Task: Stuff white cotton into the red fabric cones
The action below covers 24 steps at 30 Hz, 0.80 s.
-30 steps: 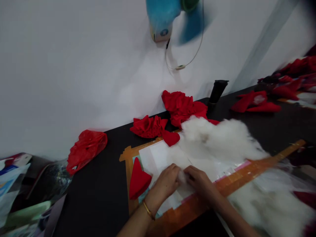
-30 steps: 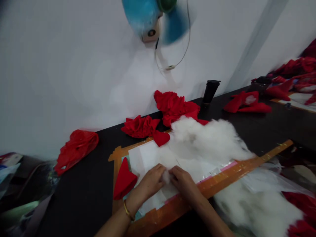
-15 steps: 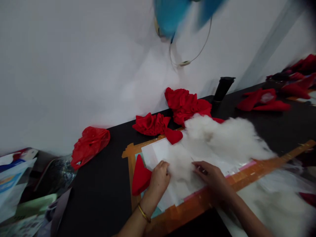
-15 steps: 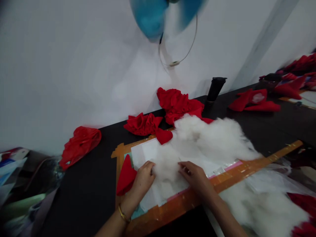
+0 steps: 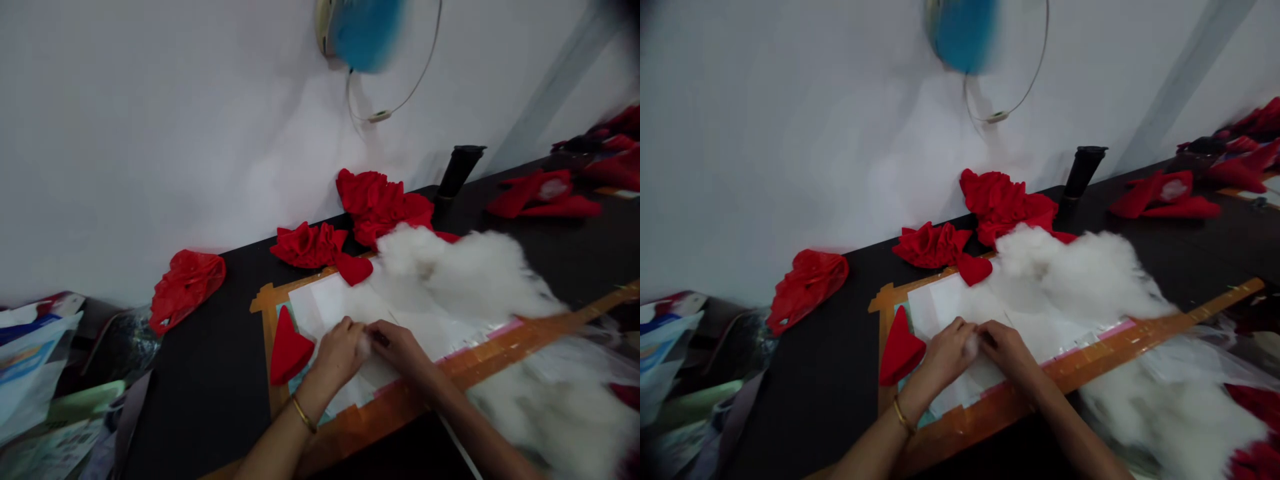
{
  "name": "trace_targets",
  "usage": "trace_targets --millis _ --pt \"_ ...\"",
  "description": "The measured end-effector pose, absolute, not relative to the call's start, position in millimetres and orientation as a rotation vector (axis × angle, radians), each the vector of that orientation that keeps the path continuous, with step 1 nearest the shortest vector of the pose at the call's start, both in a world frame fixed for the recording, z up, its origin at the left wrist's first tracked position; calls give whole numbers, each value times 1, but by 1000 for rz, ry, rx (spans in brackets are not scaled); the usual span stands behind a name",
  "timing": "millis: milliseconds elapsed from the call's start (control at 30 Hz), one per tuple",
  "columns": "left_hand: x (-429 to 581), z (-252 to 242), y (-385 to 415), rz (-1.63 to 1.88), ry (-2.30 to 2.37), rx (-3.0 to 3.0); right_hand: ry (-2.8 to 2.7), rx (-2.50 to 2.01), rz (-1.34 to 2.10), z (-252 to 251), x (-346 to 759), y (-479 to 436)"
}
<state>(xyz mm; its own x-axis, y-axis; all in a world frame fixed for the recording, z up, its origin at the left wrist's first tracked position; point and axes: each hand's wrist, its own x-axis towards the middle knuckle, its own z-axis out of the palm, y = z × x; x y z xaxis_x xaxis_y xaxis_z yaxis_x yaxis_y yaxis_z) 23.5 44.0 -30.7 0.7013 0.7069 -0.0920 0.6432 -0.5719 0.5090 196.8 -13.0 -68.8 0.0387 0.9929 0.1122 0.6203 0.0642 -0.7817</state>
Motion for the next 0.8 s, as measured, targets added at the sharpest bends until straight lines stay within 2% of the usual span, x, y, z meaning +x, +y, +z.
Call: trace_targets --millis 267,433,567,800 --pt "26 -35 48 132 1043 2427 -1752 -1554 799 -61 210 -24" --pt "16 -35 49 153 1100 2403 -1710 -1734 566 -70 211 -20" --pt "12 -37 51 180 1142 2364 -1640 -1764 574 -70 225 -24" --pt "6 -30 37 517 1095 2029 -1555 -1579 722 -37 205 -32"
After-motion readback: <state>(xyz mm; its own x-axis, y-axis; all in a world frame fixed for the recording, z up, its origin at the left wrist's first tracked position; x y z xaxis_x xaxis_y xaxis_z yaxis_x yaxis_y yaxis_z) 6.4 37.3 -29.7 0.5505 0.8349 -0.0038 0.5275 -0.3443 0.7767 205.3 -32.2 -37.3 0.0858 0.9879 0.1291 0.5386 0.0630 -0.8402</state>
